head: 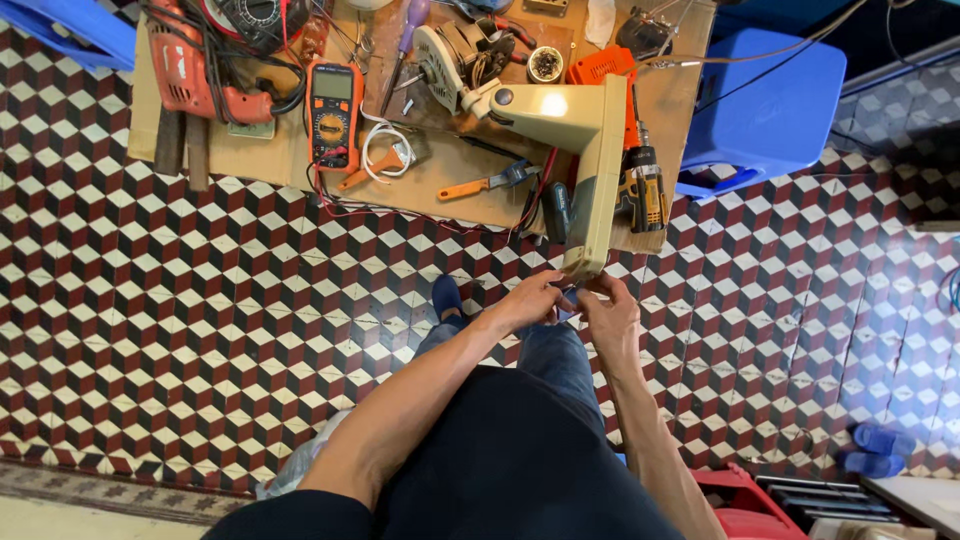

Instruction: The person uses a pneumatic tool to clean the internal components of a disassembled fan motor, then moves indoors to a workbench. They plug in a power cord and use a multimeter to test the electrical continuity of the fan motor.

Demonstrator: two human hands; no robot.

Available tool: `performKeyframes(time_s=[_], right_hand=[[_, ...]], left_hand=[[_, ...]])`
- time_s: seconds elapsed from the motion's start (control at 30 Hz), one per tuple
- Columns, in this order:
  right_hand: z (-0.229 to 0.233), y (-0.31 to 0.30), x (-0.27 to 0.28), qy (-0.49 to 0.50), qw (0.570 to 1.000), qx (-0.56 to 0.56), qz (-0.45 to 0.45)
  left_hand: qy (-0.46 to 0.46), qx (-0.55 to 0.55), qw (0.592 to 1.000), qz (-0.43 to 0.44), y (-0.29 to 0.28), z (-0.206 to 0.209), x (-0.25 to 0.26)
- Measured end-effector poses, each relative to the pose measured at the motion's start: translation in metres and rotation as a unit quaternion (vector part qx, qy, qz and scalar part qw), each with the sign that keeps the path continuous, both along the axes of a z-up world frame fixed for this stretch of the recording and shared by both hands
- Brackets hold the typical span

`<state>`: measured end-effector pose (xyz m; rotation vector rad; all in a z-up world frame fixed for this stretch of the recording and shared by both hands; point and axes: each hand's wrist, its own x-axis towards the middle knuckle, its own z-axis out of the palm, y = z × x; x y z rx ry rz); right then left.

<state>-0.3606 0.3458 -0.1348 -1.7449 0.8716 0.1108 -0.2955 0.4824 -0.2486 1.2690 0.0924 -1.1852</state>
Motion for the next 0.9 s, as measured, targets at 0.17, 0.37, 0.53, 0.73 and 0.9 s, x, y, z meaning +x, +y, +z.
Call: performKeyframes(time_s=[0.17,0.37,0.53,0.73,0.9], right_hand=[[0.012,0.017,0.001,0.010,0.982,-0.190,-0.004],[0.017,0.006,-0.009,-0.045,0.967,-0.244,0.052],[0.009,0.005,-0.010,-0.087,0.988,0.084,-0.092],[0.001,0.015,-0.013,-0.125,0.916,0.328,-0.193],[0.022,0.023,-0.021,-0.059,0.964,0.226,-0.124]], left_hand=[[-0.087,0.056,0.994,-0.032,-0.013,-0.008,-0.003],[0.047,0.000,0.998,0.040,-0.018,0.027,-0.001],[0.043,0.001,0.998,0.046,-0.008,0.052,0.003],[0.068,-0.006,0.997,0.036,-0.007,0.030,0.006],[0.102,-0.026,0.993,0.047,-0.001,0.040,0.007]])
